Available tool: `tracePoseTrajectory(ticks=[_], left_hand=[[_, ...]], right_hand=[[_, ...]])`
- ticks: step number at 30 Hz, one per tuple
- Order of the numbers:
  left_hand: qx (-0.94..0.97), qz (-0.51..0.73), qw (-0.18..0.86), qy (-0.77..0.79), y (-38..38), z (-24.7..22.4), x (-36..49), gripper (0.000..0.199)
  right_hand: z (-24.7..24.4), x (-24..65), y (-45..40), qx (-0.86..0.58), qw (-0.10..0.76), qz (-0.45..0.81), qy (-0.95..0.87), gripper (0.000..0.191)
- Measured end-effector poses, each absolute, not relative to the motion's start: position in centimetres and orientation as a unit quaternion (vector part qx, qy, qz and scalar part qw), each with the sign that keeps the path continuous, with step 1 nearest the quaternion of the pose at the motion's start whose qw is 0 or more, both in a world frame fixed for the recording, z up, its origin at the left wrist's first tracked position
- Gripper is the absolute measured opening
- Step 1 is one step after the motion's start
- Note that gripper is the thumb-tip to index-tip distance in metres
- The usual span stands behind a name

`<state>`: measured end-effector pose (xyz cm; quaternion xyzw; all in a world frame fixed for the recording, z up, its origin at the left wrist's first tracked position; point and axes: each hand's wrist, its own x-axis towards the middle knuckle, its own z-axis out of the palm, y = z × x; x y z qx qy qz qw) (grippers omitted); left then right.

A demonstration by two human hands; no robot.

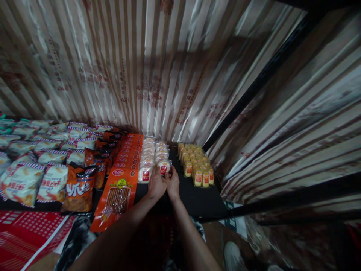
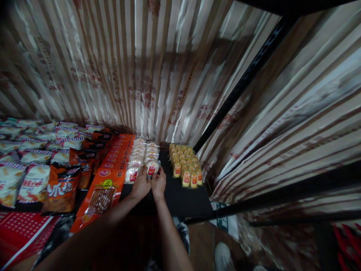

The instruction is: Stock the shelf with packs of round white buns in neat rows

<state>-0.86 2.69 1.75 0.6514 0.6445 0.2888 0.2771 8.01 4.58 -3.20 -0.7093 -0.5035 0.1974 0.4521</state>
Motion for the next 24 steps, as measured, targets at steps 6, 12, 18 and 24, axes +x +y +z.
tracePoseTrajectory(ticks=[6, 12, 18, 24], left_hand=[[0.654, 0.297, 0.278, 0.638, 2.6, 2.0, -0.7, 0.052], [0.646, 0.302, 0.284, 0.641, 2.6, 1.7, -0.7, 0.050], [0.651, 0.313, 0.293, 0.627, 2.6, 1.2, -0.7, 0.048], [0.658, 0.320, 0.288, 0.617, 2.6, 0.2, -0.6, 0.046]], right_hand=[[-3.6, 8.0, 4.8, -0.707, 0.450, 0.174, -0.517, 0.049], [-3.8, 8.1, 4.8, -0.705, 0.438, 0.169, -0.531, 0.049], [-3.6, 8.1, 4.9, -0.702, 0.424, 0.168, -0.548, 0.050], [-3.1, 7.9, 4.8, -0.707, 0.405, 0.170, -0.554, 0.052]])
